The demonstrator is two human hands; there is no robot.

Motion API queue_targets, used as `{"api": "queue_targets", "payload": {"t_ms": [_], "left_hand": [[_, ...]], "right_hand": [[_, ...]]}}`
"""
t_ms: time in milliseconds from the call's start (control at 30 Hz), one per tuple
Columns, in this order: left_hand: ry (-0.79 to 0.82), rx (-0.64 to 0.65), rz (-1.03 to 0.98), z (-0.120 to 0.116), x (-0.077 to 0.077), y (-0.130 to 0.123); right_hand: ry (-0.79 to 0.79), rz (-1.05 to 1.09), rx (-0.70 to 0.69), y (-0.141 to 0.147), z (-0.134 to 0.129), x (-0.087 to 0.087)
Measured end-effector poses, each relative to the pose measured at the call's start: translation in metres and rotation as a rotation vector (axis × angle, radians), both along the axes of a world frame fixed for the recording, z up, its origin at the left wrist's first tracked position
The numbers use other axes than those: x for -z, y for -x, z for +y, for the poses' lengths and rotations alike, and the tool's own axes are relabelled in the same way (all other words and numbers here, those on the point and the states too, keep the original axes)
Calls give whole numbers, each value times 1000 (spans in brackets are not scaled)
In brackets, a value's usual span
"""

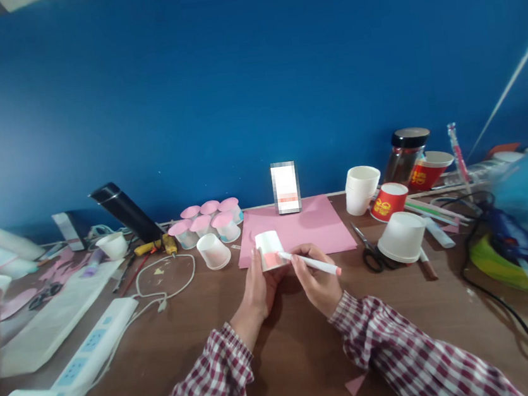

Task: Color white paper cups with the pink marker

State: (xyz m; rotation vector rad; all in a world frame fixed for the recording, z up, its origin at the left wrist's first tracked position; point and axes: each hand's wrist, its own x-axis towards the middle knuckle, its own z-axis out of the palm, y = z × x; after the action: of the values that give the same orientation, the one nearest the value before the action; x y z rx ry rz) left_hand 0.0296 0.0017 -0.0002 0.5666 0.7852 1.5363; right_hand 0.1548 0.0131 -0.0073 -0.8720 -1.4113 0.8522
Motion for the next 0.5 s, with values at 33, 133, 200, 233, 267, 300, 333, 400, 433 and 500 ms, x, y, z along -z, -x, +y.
{"api": "queue_targets", "payload": {"t_ms": [33,133,200,233,267,300,333,400,433,500], "left_hand": [[5,-1,-2,0,0,0],[29,-14,0,0,1,0],[33,-16,5,1,2,0],[27,-10,6,1,2,0],[20,-5,7,1,2,1],[15,0,7,1,3,1],[11,4,7,1,3,1],[3,8,11,1,3,1],[-1,7,15,0,4,1],[-6,5,26,0,4,1]], "right_hand": [[0,0,-2,0,0,0],[-2,-4,-6,0,0,0],[-1,-5,-7,0,-1,-1],[1,-4,-8,1,-2,-2],[0,-2,-11,1,-2,-3],[-2,-1,-17,1,-3,-3],[-8,1,-23,2,-3,-4],[-16,3,-33,2,-3,-4],[-19,3,-35,3,-3,-4],[-24,3,-33,3,-3,-4]]}}
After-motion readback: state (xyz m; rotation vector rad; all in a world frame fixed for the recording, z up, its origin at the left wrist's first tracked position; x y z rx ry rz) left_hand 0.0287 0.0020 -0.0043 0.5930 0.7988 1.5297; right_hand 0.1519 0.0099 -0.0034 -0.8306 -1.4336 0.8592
